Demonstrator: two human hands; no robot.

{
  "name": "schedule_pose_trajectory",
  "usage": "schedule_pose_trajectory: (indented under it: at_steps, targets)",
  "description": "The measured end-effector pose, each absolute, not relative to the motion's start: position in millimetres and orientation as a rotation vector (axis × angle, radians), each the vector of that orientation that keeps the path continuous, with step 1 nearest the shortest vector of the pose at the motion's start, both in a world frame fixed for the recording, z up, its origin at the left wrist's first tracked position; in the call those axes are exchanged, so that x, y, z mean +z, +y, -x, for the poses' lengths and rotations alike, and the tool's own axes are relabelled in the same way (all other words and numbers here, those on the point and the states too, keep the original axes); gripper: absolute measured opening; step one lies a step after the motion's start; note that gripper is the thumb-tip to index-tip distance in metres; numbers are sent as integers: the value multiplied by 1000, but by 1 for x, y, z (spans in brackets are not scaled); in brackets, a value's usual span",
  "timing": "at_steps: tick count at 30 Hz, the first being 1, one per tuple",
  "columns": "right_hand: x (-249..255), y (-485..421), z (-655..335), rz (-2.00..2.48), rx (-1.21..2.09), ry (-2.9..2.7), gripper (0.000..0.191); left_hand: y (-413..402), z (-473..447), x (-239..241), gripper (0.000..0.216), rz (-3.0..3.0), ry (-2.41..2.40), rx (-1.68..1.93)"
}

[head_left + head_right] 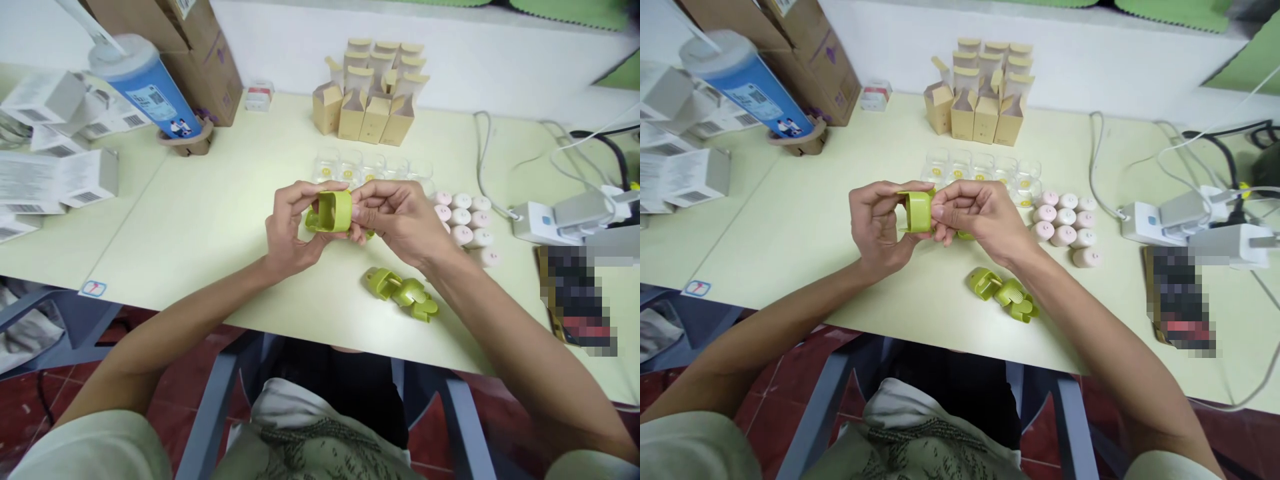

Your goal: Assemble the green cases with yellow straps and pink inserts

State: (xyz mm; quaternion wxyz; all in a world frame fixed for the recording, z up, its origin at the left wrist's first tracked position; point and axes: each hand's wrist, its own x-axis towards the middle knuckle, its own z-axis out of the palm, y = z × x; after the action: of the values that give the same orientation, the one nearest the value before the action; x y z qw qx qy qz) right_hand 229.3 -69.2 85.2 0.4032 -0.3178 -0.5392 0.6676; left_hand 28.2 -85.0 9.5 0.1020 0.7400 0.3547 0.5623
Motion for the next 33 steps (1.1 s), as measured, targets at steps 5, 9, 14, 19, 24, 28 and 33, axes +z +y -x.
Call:
schedule_pose_trajectory:
  at_steps: [5, 9, 14, 19, 24, 28, 33]
  targets:
    - [80, -70, -222, 832, 1642, -1336, 49, -83, -30, 11, 59, -2205, 1114, 1676]
    - [83, -68, -221, 912, 1557, -1263, 44, -76, -28, 17, 45, -2319, 1071, 1751]
    - [89, -72, -220, 966, 1555, -1245, 38, -72, -23, 16, 39, -2390, 995, 1798]
    - [88, -74, -215, 1002, 1579, -1220, 45, -69, -20, 7, 56, -2422, 1089, 1753]
    - [92, -76, -216, 1093, 1695, -1186, 51, -70, -22, 15, 32, -2622, 1085, 1756]
    - [92, -79, -218, 974, 1807, -1196, 30, -75, -25, 27, 35, -2677, 1009, 1813]
    - [87, -82, -214, 896, 1938, -1034, 22, -75, -18, 27, 40, -2674, 1036, 1734]
